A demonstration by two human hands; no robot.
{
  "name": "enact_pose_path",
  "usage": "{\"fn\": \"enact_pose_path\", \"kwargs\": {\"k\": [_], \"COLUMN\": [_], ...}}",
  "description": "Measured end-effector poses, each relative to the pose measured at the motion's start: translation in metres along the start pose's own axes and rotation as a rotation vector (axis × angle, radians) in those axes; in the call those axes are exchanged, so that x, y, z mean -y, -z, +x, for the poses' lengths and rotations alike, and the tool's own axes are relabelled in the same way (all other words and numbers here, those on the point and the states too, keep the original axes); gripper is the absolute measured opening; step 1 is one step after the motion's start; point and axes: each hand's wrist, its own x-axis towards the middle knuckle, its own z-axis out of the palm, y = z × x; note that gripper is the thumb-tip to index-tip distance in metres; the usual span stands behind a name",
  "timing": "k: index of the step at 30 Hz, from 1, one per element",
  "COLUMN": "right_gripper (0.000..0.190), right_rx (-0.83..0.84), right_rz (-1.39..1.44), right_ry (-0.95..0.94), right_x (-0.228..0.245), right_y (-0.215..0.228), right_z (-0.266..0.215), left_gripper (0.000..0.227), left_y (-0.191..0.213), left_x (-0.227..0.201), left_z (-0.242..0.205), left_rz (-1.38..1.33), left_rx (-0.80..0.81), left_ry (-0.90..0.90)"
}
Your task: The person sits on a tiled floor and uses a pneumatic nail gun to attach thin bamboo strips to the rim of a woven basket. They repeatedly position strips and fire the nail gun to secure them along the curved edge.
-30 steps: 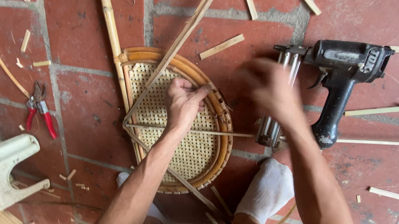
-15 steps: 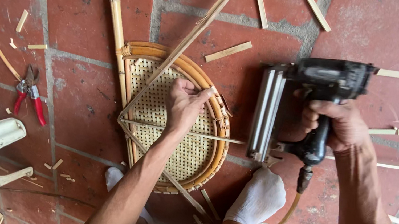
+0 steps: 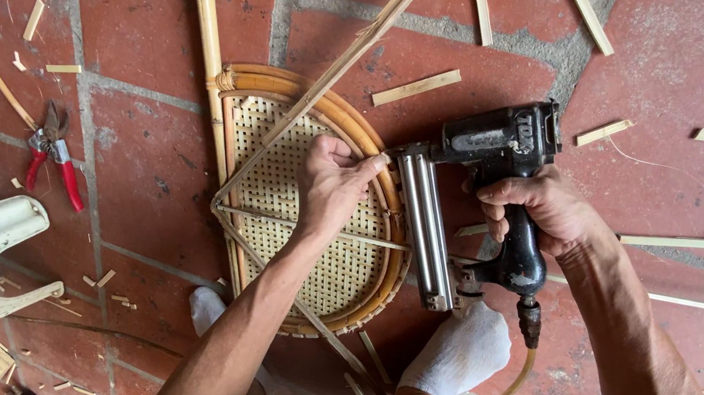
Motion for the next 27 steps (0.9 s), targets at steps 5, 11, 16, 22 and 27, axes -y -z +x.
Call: {"fn": "enact_pose_path", "kwargs": {"k": [5,11,16,22,27], "right_gripper": [0.02,0.026,0.026,0.018,0.015], "right_rx": [-0.028,-0.018,0.001,-0.02,-0.021], "right_rz": [-0.021,-0.068,-0.046,-0.044,-0.063], "right_ry": [0.03,0.036,0.045,0.024,0.035], "right_x": [-0.005,-0.003,0.0,-0.008,-0.006], "right_y": [0.006,0.012,-0.003,0.017,0.012], "right_z": [0.0,0.001,-0.002,0.003,0.001], "left_gripper": [0.036,0.038,0.037,0.035,0.034], "left_y": [0.001,-0.003,0.001,-0.001,-0.001], "left_x": [0.005,0.011,0.005,0.009,0.005], "left_z": [0.001,0.005,0.002,0.004,0.001], "left_rz": [-0.001,0.002,0.009,-0.034,-0.01], "left_rx": [-0.002,0.0,-0.006,0.016,0.006], "left_ry": [-0.008,-0.03,-0.008,-0.009,-0.015]}}
